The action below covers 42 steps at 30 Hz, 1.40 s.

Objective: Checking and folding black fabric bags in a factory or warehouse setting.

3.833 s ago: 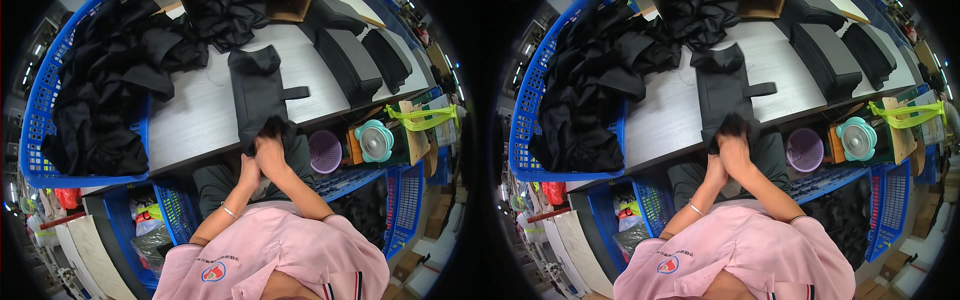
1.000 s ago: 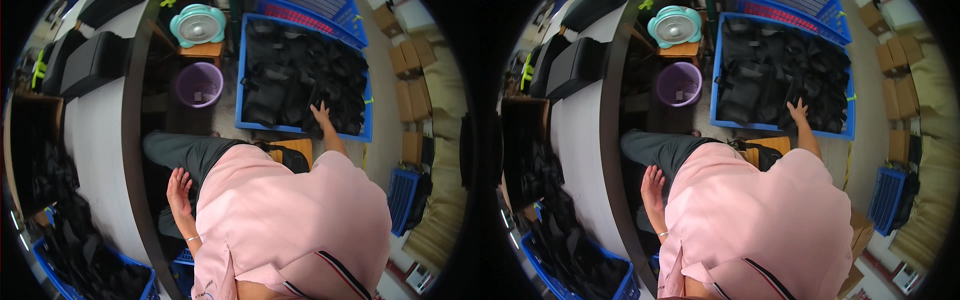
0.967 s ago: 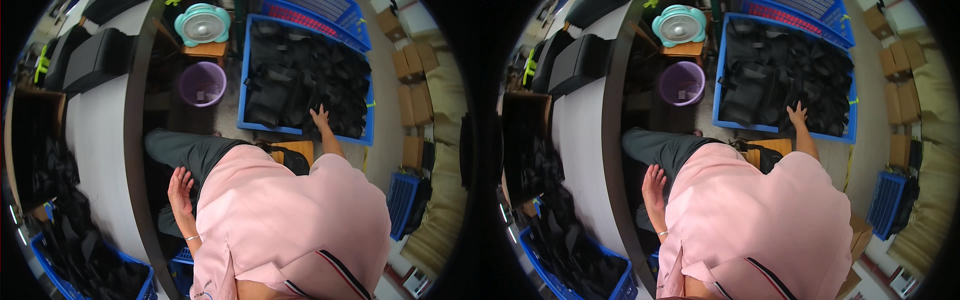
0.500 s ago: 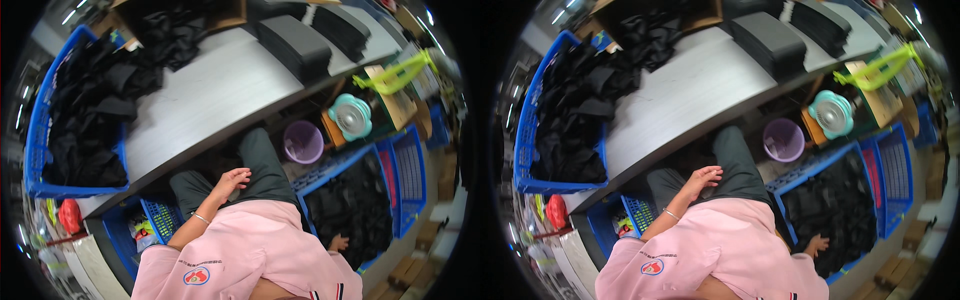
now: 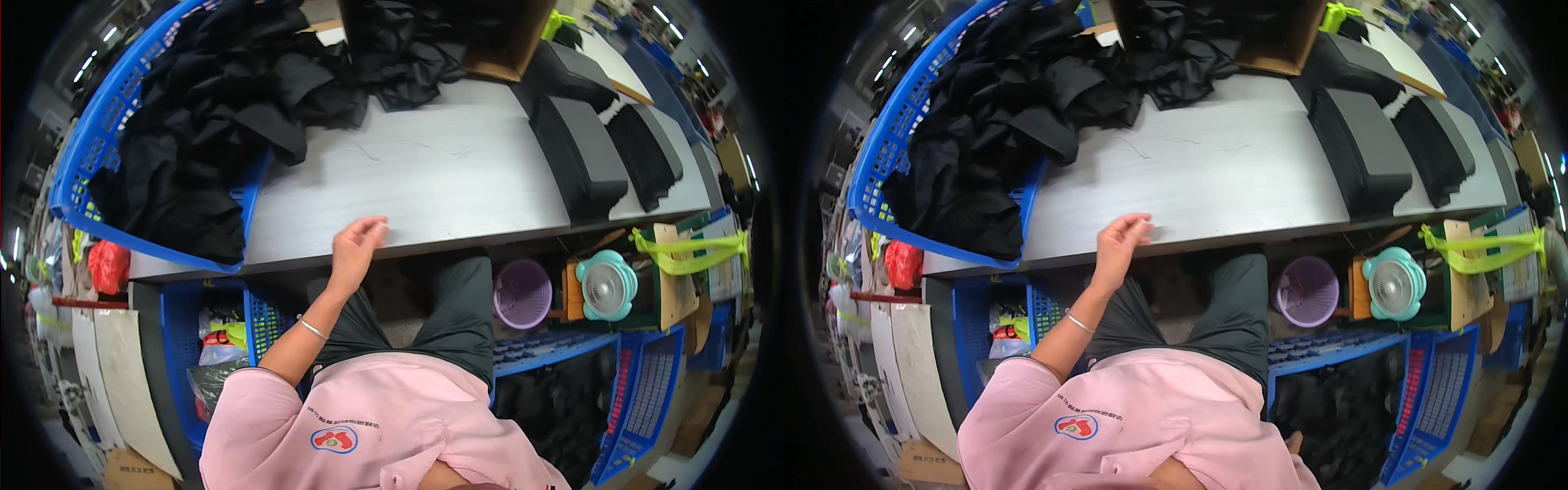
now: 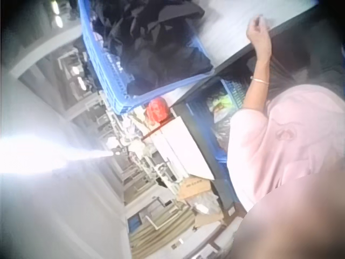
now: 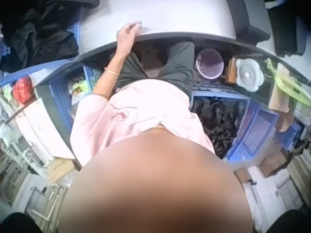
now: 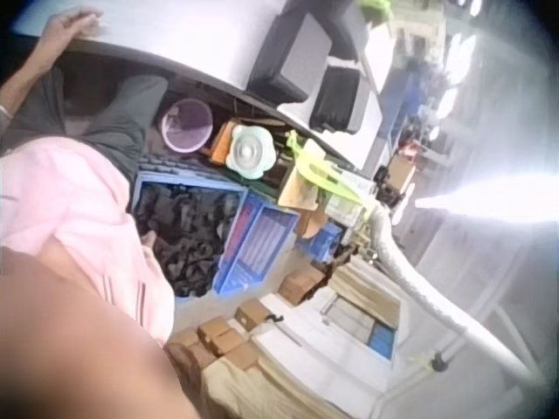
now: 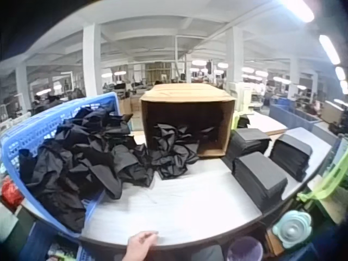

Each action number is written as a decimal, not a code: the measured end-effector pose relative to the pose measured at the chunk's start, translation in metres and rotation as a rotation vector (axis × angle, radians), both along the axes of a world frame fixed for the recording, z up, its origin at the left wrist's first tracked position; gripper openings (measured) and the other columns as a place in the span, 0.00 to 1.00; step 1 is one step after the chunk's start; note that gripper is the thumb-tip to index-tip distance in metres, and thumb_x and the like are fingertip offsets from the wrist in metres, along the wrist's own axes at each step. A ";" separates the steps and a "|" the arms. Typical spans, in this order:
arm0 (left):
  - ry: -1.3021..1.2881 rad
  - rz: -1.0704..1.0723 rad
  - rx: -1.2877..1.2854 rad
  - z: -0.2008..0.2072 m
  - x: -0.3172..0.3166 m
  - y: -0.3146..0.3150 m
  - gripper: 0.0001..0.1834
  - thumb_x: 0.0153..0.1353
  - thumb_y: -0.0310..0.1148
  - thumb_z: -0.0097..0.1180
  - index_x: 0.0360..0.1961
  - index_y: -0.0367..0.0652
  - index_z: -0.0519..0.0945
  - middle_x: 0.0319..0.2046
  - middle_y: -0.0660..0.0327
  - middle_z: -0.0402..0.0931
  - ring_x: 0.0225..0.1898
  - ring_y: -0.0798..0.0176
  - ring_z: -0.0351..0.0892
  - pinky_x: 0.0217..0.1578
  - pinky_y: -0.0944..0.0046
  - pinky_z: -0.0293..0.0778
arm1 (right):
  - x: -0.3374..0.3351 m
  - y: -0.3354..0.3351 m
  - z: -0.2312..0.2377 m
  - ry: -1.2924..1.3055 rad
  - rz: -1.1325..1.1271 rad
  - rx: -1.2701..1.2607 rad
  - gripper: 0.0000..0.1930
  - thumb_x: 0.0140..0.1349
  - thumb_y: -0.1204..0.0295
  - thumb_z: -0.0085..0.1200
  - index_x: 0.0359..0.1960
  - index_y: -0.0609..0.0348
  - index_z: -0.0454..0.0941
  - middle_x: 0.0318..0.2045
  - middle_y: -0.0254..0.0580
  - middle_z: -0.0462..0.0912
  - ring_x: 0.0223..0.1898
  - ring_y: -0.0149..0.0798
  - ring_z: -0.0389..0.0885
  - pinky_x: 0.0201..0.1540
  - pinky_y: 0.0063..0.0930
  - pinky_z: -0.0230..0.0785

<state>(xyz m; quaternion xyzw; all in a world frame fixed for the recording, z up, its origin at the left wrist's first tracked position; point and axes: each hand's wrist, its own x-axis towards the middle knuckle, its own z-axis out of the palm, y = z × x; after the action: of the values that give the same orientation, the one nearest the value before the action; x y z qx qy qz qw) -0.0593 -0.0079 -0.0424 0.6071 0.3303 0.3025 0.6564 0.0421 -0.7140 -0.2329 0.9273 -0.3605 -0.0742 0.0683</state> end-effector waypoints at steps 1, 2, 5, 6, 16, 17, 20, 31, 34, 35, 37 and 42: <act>-0.014 0.166 0.113 -0.001 0.001 0.014 0.10 0.69 0.28 0.56 0.48 0.35 0.81 0.39 0.63 0.82 0.37 0.72 0.81 0.41 0.69 0.77 | 0.004 0.004 0.000 0.048 0.048 0.029 0.24 0.51 0.66 0.64 0.50 0.61 0.75 0.52 0.62 0.78 0.55 0.59 0.76 0.56 0.49 0.71; -0.004 0.342 0.260 0.005 0.000 0.027 0.10 0.67 0.27 0.56 0.47 0.38 0.81 0.41 0.62 0.82 0.39 0.70 0.80 0.40 0.68 0.76 | 0.008 0.009 -0.001 0.097 0.096 0.058 0.24 0.51 0.66 0.64 0.49 0.62 0.75 0.51 0.61 0.78 0.55 0.59 0.77 0.55 0.49 0.72; 0.132 0.791 0.929 0.036 -0.011 0.082 0.15 0.59 0.19 0.56 0.47 0.43 0.82 0.49 0.58 0.79 0.50 0.59 0.77 0.47 0.62 0.74 | 0.013 0.013 0.000 0.262 0.235 0.120 0.21 0.52 0.66 0.63 0.47 0.62 0.77 0.49 0.60 0.80 0.53 0.58 0.79 0.53 0.48 0.74; 0.218 0.846 1.078 0.047 -0.014 0.100 0.18 0.57 0.18 0.56 0.48 0.44 0.81 0.52 0.57 0.77 0.54 0.55 0.73 0.50 0.61 0.73 | 0.012 0.012 0.000 0.316 0.278 0.139 0.21 0.52 0.66 0.62 0.46 0.62 0.78 0.48 0.60 0.81 0.52 0.58 0.80 0.52 0.48 0.74; 0.401 0.443 1.531 0.099 -0.027 0.177 0.07 0.51 0.24 0.64 0.32 0.45 0.86 0.40 0.64 0.82 0.54 0.58 0.74 0.64 0.50 0.56 | 0.071 0.309 0.150 0.175 1.223 0.362 0.17 0.67 0.62 0.50 0.30 0.63 0.83 0.25 0.55 0.84 0.30 0.60 0.83 0.35 0.51 0.74; 0.365 0.366 1.502 0.095 -0.018 0.162 0.07 0.50 0.25 0.65 0.32 0.47 0.85 0.37 0.65 0.82 0.49 0.59 0.75 0.63 0.50 0.57 | 0.070 0.341 0.154 0.092 1.252 0.573 0.17 0.67 0.61 0.50 0.31 0.62 0.83 0.27 0.56 0.83 0.30 0.62 0.81 0.34 0.53 0.72; 0.230 0.263 1.404 0.068 -0.006 0.110 0.08 0.49 0.26 0.66 0.32 0.49 0.84 0.32 0.66 0.81 0.38 0.61 0.78 0.57 0.52 0.61 | 0.035 0.463 0.217 -0.059 1.490 1.232 0.10 0.68 0.69 0.53 0.43 0.59 0.83 0.36 0.53 0.85 0.41 0.56 0.84 0.41 0.40 0.77; -0.147 -0.106 0.988 0.062 0.011 -0.078 0.11 0.50 0.23 0.65 0.37 0.44 0.85 0.28 0.63 0.78 0.31 0.58 0.76 0.39 0.60 0.68 | 0.058 0.659 0.184 0.021 1.677 1.547 0.11 0.65 0.64 0.57 0.40 0.58 0.76 0.45 0.47 0.80 0.42 0.48 0.81 0.40 0.37 0.74; -0.218 -0.274 0.844 0.061 0.015 -0.105 0.10 0.50 0.24 0.67 0.36 0.43 0.86 0.28 0.62 0.79 0.32 0.59 0.77 0.39 0.62 0.69 | 0.095 0.710 0.212 0.033 0.778 2.094 0.12 0.67 0.61 0.56 0.44 0.55 0.76 0.46 0.43 0.80 0.45 0.44 0.81 0.42 0.35 0.74; -0.198 -0.246 0.830 0.055 0.009 -0.108 0.10 0.50 0.24 0.66 0.36 0.43 0.86 0.28 0.62 0.80 0.32 0.59 0.78 0.39 0.62 0.70 | 0.082 0.723 0.207 0.107 0.459 2.229 0.13 0.68 0.60 0.55 0.45 0.54 0.76 0.46 0.42 0.80 0.45 0.43 0.81 0.43 0.35 0.74; -0.222 -0.281 0.778 0.058 0.009 -0.124 0.09 0.51 0.25 0.65 0.36 0.43 0.86 0.29 0.61 0.80 0.33 0.58 0.78 0.40 0.61 0.70 | 0.086 0.683 0.197 0.047 -0.273 2.346 0.14 0.69 0.58 0.54 0.47 0.52 0.75 0.47 0.40 0.80 0.47 0.40 0.81 0.45 0.33 0.74; -0.193 -0.387 0.651 0.060 0.003 -0.117 0.10 0.51 0.23 0.65 0.37 0.42 0.86 0.31 0.62 0.81 0.35 0.58 0.78 0.41 0.60 0.69 | 0.068 0.671 0.240 0.105 0.009 2.481 0.27 0.67 0.56 0.56 0.61 0.57 0.67 0.61 0.40 0.71 0.60 0.38 0.72 0.58 0.35 0.67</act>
<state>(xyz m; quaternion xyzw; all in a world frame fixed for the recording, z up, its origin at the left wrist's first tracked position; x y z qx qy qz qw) -0.0564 -0.1250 0.0178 0.8033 0.0332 0.3179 0.5025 0.1098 -0.0432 0.0067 0.3627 -0.0405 -0.4016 -0.8400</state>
